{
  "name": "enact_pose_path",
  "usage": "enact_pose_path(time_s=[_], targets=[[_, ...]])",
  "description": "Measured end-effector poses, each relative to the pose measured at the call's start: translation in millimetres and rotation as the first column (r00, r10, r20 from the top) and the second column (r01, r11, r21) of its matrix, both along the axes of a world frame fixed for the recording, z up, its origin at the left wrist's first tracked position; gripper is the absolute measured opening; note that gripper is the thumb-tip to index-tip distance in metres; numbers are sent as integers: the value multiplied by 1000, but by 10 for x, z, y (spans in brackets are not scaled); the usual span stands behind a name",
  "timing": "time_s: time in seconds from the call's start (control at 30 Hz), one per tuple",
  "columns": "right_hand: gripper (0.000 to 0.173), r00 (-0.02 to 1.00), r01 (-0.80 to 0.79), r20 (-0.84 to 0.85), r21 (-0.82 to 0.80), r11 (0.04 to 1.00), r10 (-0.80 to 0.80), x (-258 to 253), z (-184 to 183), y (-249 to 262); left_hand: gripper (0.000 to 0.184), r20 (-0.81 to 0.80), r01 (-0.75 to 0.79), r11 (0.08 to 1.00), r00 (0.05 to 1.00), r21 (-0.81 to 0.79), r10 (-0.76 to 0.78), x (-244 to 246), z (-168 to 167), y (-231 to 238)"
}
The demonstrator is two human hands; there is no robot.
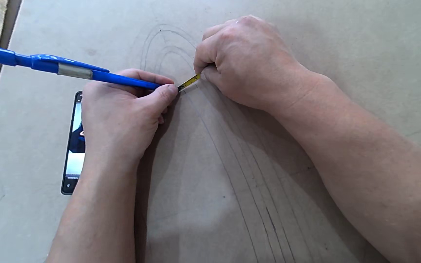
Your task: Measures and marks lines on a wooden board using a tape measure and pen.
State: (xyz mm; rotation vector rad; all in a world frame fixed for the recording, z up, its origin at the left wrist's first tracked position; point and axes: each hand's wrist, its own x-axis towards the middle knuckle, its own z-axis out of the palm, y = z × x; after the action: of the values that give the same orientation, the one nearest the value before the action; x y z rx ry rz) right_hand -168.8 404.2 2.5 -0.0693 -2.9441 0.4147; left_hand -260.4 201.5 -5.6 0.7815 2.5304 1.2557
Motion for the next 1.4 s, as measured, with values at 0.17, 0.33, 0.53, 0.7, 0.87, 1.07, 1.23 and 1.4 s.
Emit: enact_pose_path(time_s=[0.17,0.33,0.53,0.7,0.87,1.07,1.23,1.4], targets=[[21,1000,0,16,7,1000,-1,-10,6,2,10,-18,0,1000,1000,-2,0,5,-4,15],[21,1000,-3,28,-1,1000,3,-9,19,-2,8,8,-28,999,1000,-18,28,36,31,41],[20,999,-5,40,6,1000,5,-8,25,-7,8,6,-25,1000,1000,13,25,44,2,42],[20,999,-4,38,1,1000,4,-16,29,-4,9,57,-32,997,998,68,28,29,-8,30],[20,998,11,56,-14,1000,-10,-11,40,-9,9,105,-56,993,993,103,45,19,-9,34],[20,999,9,46,-3,1000,-9,-15,38,-12,7,146,-94,984,987,149,72,29,6,56],[20,999,17,31,-4,1000,-17,-11,22,-16,9,214,-225,924,963,310,163,36,-28,63],[20,1000,15,22,-3,1000,-15,-12,11,-19,12,120,-119,969,988,217,95,56,-41,46]])
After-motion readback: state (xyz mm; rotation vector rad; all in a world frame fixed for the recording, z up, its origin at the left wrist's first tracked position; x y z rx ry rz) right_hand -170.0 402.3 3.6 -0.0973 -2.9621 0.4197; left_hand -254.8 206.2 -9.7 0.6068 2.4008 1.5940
